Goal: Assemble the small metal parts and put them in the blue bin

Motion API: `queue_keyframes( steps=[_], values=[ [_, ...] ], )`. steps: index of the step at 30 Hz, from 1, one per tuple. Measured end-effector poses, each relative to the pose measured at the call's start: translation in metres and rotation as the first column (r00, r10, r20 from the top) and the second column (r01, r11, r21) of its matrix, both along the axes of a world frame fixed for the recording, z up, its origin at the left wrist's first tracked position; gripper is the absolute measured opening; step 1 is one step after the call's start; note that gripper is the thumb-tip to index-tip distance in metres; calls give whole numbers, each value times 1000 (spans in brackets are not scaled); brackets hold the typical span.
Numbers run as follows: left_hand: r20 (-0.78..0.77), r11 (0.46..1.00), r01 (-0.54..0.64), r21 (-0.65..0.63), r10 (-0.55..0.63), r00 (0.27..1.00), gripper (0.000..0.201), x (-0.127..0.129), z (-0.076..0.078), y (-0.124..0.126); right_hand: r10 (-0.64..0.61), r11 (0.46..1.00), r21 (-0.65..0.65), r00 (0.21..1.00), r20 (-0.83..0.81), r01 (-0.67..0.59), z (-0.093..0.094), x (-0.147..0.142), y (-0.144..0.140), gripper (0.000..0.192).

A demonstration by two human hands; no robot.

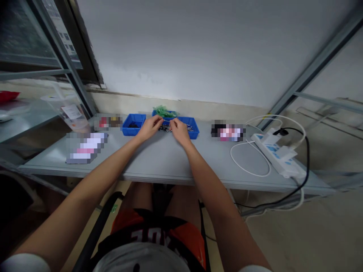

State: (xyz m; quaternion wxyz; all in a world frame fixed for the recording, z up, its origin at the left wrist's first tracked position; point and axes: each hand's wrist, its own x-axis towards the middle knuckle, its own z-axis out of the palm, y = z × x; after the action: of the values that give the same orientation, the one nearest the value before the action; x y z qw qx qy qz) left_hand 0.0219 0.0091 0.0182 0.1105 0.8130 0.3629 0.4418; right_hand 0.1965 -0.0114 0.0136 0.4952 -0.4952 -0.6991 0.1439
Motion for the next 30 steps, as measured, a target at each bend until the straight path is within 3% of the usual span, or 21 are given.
queue_keyframes(
  steps=[12,17,30],
  values=[
    [-51,1000,-14,-7,14,999,29,0,2,-2,-1,1000,19,998,-59,3,-3,1,5,19],
    [-48,1000,-3,11,4,999,28,0,1,-1,99,995,12,995,12,-99,-1,0,2,21],
    [-11,997,17,73,-16,1000,18,0,-5,9,90,995,26,989,121,-94,1,1,0,25]
  ],
)
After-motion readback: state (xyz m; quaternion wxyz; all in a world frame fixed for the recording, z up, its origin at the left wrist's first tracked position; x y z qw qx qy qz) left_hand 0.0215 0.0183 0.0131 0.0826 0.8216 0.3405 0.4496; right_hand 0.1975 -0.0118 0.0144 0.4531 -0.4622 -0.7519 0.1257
